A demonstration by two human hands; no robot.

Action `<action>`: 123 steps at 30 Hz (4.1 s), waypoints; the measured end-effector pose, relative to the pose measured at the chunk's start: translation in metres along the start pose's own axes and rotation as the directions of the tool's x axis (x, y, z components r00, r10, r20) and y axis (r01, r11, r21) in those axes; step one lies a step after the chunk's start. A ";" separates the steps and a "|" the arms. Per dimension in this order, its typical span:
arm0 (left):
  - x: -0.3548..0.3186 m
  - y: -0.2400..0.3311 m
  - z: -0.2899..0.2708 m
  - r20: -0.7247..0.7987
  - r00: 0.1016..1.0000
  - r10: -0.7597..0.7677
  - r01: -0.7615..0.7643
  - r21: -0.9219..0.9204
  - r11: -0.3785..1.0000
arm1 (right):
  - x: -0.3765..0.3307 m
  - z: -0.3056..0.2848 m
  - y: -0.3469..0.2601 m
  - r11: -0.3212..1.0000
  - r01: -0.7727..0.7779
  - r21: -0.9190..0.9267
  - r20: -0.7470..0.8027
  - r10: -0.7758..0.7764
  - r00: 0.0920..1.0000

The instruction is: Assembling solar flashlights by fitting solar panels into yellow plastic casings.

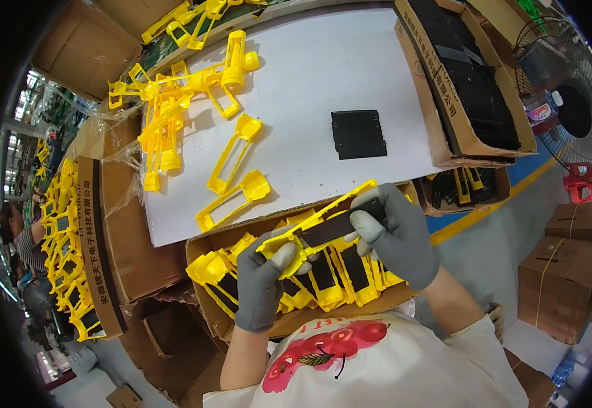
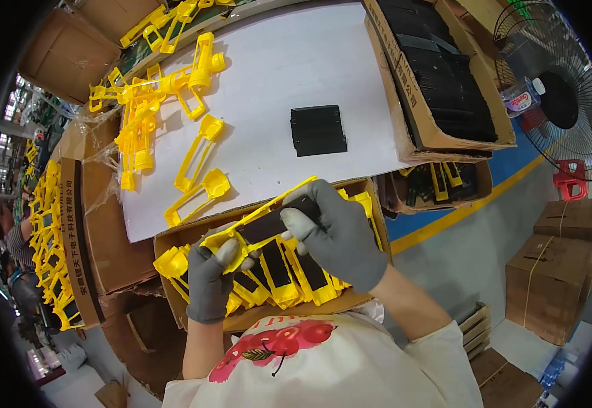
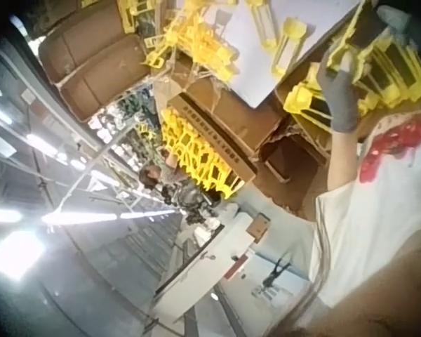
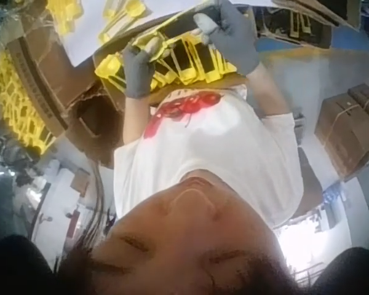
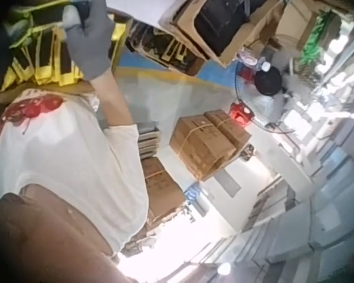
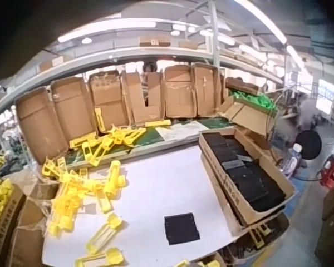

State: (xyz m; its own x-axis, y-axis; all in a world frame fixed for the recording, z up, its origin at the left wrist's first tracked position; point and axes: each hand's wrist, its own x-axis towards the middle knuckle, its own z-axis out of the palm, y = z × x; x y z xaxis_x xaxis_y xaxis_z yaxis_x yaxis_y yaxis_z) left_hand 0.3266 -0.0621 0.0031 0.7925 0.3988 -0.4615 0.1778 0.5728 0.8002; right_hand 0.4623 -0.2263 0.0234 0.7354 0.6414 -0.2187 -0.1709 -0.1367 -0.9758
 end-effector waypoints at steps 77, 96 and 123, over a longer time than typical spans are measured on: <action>0.138 0.053 -0.048 0.709 0.703 -0.057 -0.602 0.549 -0.580 | 0.121 -0.057 0.056 0.189 0.175 -0.966 0.126 -0.248 0.960; 0.025 0.060 -0.064 -0.084 0.946 0.314 -0.252 0.421 0.871 | 0.053 -0.046 0.006 0.980 0.103 -0.168 -0.074 -0.116 0.990; -0.005 0.007 0.008 -0.040 0.998 -0.044 0.051 0.188 0.981 | 0.003 0.011 0.027 0.631 0.286 -0.721 0.114 -0.299 0.947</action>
State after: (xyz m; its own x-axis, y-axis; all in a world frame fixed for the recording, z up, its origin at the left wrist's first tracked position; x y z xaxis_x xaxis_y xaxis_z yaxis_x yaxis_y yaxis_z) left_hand 0.3283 -0.0658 0.0138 0.7597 0.4016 -0.5115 0.3245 0.4475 0.8333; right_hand 0.4528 -0.2198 -0.0037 0.6733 0.7343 0.0861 0.5753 -0.4472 -0.6848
